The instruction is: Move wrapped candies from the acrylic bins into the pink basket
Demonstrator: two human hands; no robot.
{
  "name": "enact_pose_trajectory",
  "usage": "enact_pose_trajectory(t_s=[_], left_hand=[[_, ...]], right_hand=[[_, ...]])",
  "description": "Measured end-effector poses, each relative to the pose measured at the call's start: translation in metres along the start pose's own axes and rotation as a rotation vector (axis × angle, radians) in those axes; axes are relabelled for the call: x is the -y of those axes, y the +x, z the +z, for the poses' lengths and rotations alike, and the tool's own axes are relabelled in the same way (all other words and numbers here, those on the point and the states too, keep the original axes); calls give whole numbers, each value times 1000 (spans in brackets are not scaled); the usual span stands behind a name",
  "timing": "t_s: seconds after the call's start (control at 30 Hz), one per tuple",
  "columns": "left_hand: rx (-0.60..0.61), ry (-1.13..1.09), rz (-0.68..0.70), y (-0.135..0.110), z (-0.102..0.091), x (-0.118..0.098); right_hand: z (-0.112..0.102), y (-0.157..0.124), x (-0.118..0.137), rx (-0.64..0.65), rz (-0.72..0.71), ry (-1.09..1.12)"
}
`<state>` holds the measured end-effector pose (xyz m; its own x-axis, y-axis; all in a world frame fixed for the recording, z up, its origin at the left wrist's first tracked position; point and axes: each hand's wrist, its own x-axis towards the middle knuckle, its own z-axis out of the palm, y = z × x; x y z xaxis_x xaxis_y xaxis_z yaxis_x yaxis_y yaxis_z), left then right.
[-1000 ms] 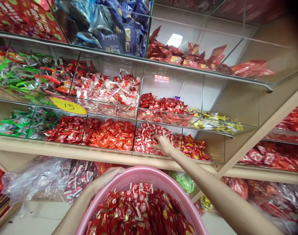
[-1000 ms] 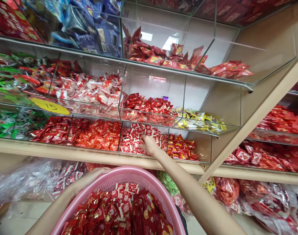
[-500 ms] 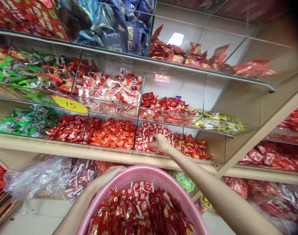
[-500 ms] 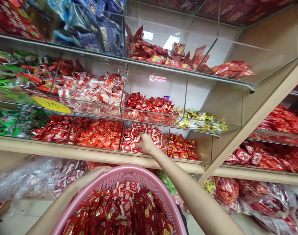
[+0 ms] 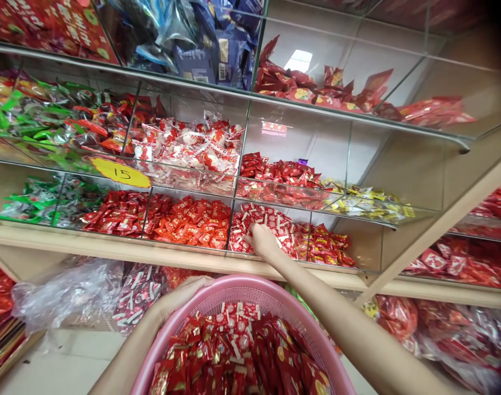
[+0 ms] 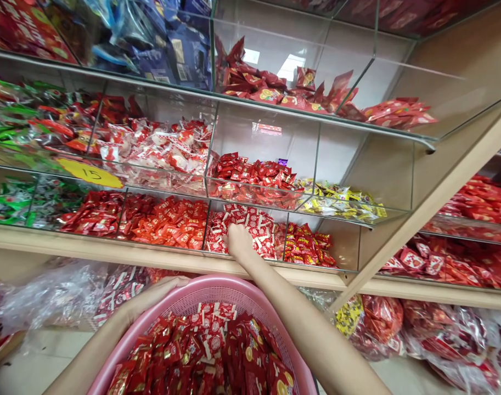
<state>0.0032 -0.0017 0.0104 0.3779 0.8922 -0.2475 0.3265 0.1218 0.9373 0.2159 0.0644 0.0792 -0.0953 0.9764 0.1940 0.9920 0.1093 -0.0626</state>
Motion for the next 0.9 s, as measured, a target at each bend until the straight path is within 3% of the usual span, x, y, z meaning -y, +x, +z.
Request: enact_pose_trajectory(t_s=[0.6,0.9], left_hand=[[-16,44,-26,-3,2,-10],[-19,21,-22,-4,2,-10]], right_hand=[[5,1,5,95,-79,87],[-36,12,-21,252,13,120]])
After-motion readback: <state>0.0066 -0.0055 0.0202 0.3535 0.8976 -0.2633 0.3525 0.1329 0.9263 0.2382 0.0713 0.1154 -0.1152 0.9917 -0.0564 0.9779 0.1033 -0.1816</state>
